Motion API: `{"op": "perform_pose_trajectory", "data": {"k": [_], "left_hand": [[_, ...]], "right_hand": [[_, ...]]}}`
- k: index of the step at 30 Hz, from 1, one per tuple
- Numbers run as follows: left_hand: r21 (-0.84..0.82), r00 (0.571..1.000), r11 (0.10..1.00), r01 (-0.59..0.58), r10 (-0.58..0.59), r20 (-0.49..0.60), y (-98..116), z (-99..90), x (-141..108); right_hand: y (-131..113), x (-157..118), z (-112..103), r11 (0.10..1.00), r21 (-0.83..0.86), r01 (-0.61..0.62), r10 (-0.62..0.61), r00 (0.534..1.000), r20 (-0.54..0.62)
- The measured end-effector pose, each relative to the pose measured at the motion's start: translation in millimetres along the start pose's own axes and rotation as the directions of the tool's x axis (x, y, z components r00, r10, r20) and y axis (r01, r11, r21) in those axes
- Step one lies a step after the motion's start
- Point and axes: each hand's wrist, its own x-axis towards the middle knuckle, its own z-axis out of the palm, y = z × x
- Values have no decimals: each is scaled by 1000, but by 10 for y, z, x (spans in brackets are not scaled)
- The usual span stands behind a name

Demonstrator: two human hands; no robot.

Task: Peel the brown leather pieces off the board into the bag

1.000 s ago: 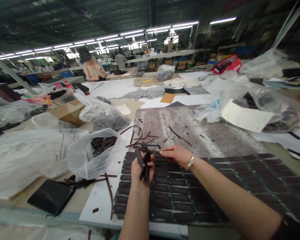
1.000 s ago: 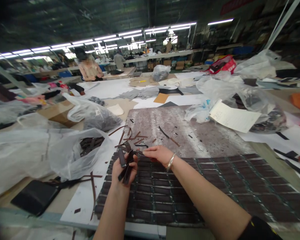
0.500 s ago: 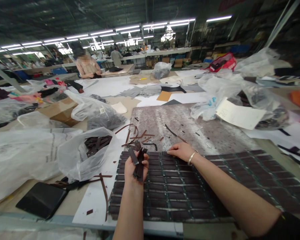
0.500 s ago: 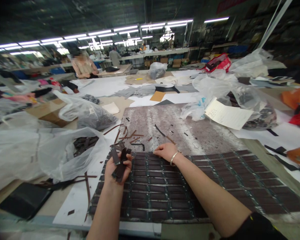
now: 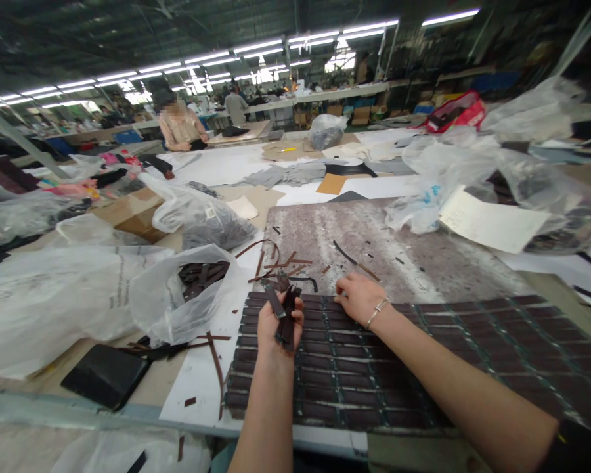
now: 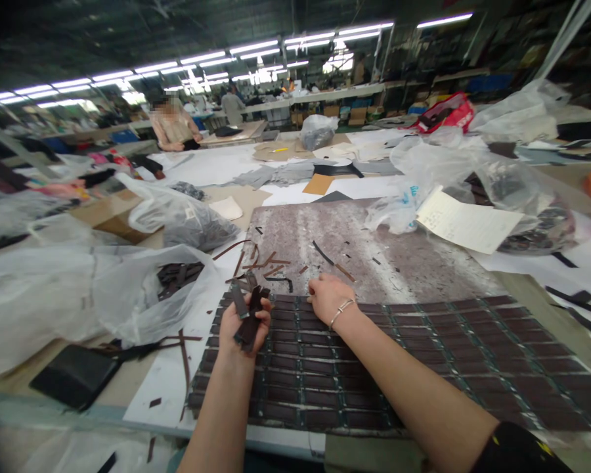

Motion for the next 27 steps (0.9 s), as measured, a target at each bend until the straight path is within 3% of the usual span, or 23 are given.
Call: {"op": "perform_pose_trajectory", "data": {"k": [3,6,12,16,19,22,25,27], "left_hand": [[-18,999,999,49,-49,-2,-86,15,-43],[-19,994,995,102,-102,36,-225,44,-68],[-90,971,973,211,-198,136,-400,164,-183],[-163,975,971,174,-146,169,-199,215,-286],[-204,987,979,31,2,159,151,128,-386],[-225,963,947,-228,253,90,585,-71,-529],[-173,850,835,-523,525,-34,963,-303,-699],[-135,773,761,-635,629,-84,1124,-431,-800]], "right_hand": [[-85,-143,46,977,-116,179,-185,982,-38],[-119,-235,117,950,-174,261,-269,963,-25],[10,-232,171,936,-56,348,-348,937,5],[-7,-268,149,958,21,288,-282,949,-142],[-253,-305,128,959,99,267,-229,931,-284],[-614,-245,124,925,201,321,-259,924,-282],[-919,-90,136,914,262,311,-262,943,-206],[-1059,15,149,912,285,296,-258,952,-162]]}}
